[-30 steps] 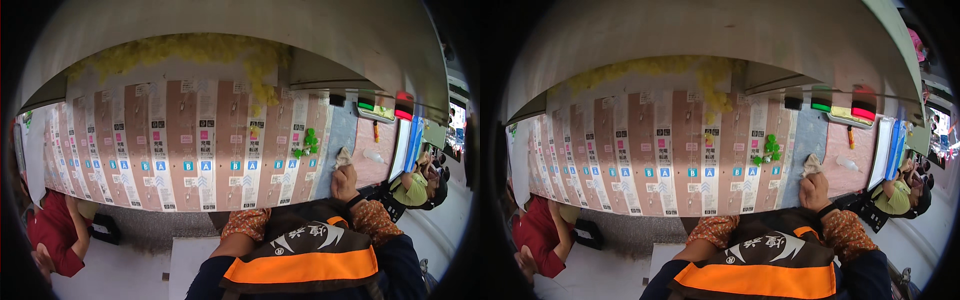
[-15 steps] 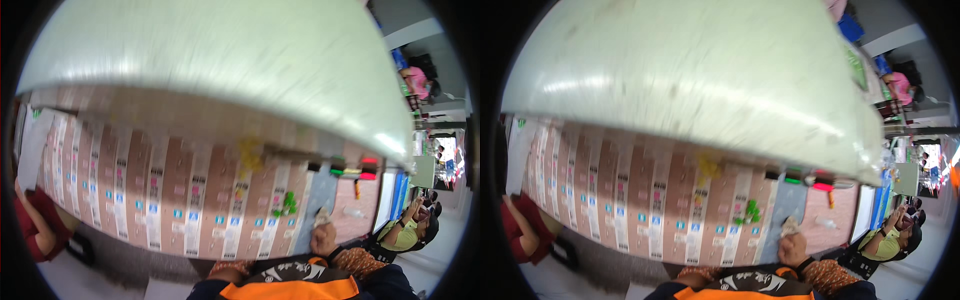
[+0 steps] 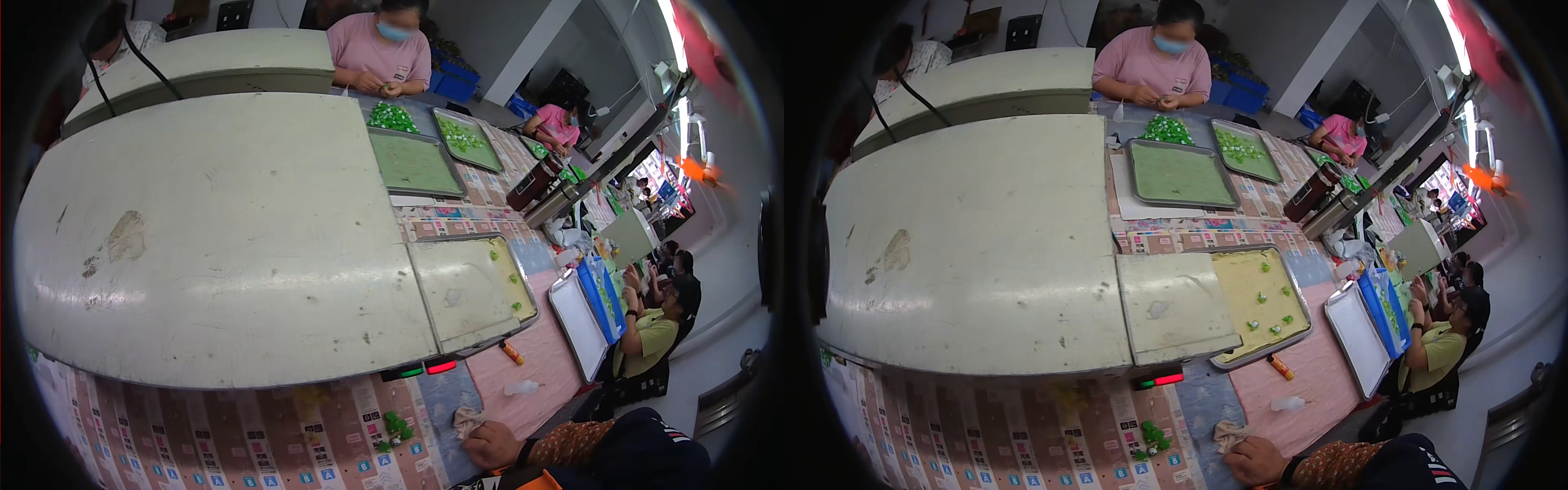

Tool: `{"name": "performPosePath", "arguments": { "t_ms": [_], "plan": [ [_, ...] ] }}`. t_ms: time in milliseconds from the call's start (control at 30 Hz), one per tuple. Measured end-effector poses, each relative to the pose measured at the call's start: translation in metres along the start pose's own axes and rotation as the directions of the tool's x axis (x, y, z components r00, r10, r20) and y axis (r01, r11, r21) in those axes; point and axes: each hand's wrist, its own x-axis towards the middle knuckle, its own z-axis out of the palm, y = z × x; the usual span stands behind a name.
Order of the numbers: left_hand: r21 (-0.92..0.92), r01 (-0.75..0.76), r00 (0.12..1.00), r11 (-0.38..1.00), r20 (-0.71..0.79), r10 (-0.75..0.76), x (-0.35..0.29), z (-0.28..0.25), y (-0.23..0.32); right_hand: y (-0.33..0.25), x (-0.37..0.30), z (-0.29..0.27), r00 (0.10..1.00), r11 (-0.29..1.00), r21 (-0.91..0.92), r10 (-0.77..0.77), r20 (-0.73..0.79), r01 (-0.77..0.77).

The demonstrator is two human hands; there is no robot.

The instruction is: Applying adhesive and assembling small plastic components at a factory workbench.

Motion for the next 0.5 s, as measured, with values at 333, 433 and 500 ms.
{"name": "performPosePath", "arguments": {
  "t_ms": [333,433,500],
  "plan": [
    [0.115,-0.027,1.000,0.993,0.002,0.027,-0.022,0.027,0.005,0.005,-0.011,0.001,1.000,0.996,0.093,0.010,0.006,-0.011],
    [0.159,-0.035,0.999,0.987,0.012,0.034,-0.032,0.037,0.008,0.008,-0.012,-0.003,1.000,0.993,0.114,0.008,-0.008,-0.007],
    [0.189,-0.044,0.999,0.981,0.021,0.041,-0.038,0.045,0.008,0.007,-0.011,-0.006,1.000,0.992,0.123,0.015,-0.012,-0.013]
  ]
}}
